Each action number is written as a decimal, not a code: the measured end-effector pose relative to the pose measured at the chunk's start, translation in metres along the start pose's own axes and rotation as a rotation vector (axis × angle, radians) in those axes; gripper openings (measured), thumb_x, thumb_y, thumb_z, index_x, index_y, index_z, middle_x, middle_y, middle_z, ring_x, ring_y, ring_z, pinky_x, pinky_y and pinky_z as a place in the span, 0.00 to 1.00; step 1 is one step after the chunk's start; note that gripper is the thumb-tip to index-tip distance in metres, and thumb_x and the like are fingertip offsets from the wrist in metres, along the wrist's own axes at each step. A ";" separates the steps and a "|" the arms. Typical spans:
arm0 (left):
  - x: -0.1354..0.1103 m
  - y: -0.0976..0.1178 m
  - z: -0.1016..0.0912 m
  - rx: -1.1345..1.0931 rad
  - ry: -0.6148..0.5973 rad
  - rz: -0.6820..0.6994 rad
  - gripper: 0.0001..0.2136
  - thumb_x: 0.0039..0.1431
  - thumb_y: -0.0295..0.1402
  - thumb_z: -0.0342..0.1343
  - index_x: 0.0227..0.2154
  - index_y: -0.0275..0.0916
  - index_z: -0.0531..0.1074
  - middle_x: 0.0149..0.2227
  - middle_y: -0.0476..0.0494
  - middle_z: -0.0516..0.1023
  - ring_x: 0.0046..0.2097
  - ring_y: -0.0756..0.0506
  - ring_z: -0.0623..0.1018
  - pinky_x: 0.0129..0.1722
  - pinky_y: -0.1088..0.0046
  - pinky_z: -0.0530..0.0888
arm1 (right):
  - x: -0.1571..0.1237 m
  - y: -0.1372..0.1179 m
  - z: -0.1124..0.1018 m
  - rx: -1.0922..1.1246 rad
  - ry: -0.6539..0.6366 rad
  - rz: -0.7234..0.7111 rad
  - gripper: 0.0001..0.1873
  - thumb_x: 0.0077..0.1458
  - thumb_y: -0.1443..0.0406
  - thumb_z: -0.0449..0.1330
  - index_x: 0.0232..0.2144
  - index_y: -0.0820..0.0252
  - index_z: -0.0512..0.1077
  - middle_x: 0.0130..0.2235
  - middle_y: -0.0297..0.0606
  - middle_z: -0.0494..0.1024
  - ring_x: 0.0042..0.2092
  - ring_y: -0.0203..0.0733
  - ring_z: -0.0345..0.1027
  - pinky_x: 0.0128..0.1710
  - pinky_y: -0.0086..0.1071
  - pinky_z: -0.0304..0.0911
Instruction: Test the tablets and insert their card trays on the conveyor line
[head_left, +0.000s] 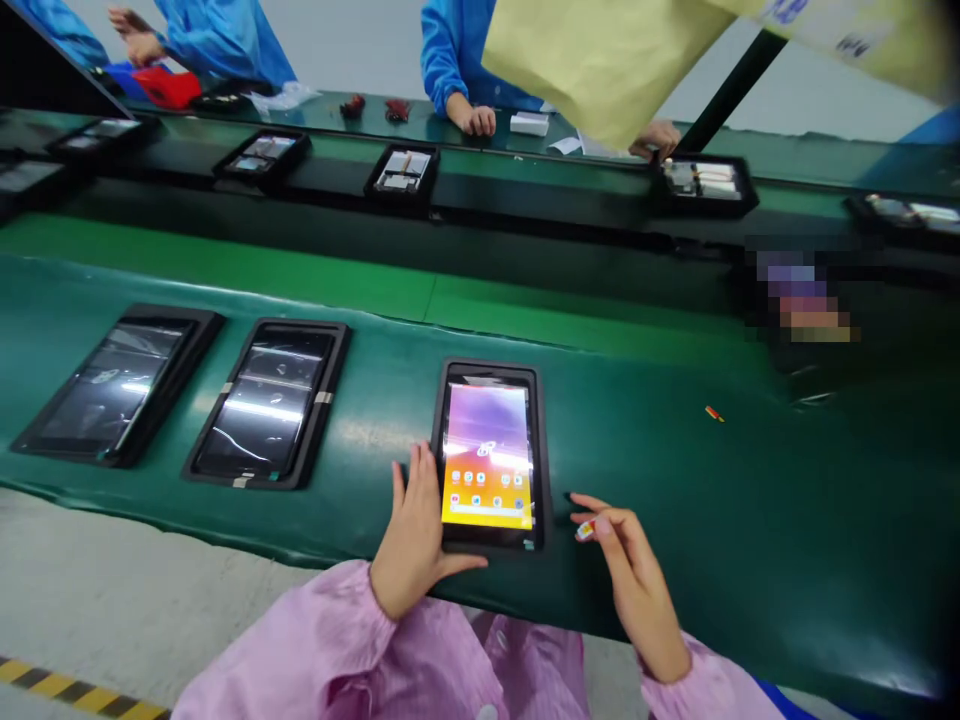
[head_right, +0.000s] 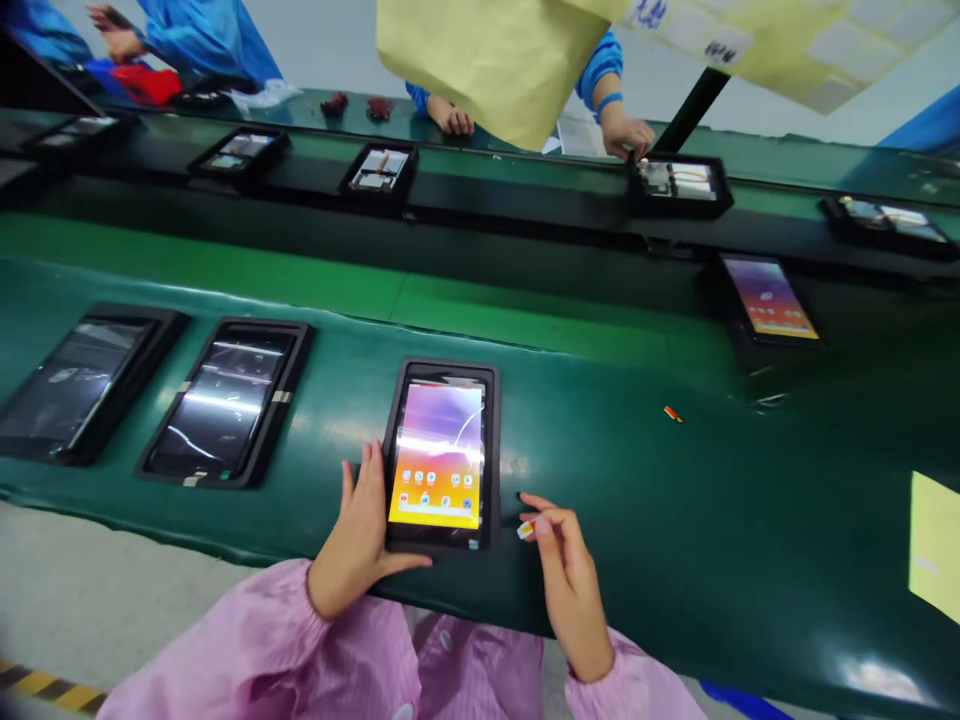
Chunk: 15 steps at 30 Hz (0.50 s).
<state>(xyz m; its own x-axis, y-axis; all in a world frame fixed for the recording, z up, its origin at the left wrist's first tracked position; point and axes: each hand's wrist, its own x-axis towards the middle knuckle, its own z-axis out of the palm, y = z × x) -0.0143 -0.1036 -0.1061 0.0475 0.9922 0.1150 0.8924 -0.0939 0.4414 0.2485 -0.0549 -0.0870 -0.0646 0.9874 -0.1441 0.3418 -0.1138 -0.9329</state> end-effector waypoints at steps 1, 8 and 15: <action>0.018 -0.003 0.006 -0.002 0.017 0.005 0.69 0.37 0.60 0.63 0.64 0.28 0.19 0.66 0.09 0.41 0.67 0.23 0.40 0.60 0.32 0.49 | 0.007 0.001 -0.001 0.015 0.046 -0.022 0.17 0.62 0.52 0.51 0.30 0.56 0.67 0.49 0.43 0.76 0.48 0.44 0.72 0.50 0.42 0.61; 0.207 -0.016 -0.003 -0.285 0.134 0.115 0.56 0.40 0.52 0.67 0.63 0.18 0.48 0.64 0.08 0.48 0.67 0.23 0.46 0.65 0.44 0.40 | 0.054 0.014 -0.004 0.106 0.313 -0.126 0.17 0.59 0.50 0.54 0.34 0.58 0.66 0.48 0.44 0.75 0.42 0.43 0.71 0.43 0.40 0.63; 0.304 0.031 0.012 -0.255 0.296 -0.081 0.35 0.56 0.45 0.57 0.58 0.21 0.61 0.62 0.13 0.56 0.66 0.24 0.55 0.65 0.45 0.43 | 0.052 0.005 -0.002 0.101 0.334 -0.069 0.20 0.54 0.47 0.58 0.35 0.57 0.65 0.48 0.42 0.74 0.36 0.41 0.70 0.42 0.41 0.63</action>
<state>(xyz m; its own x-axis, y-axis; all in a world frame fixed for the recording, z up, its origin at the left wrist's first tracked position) 0.0335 0.1960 -0.0676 -0.1832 0.9343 0.3059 0.7460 -0.0706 0.6622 0.2485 -0.0044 -0.0991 0.2317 0.9726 0.0203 0.2517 -0.0398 -0.9670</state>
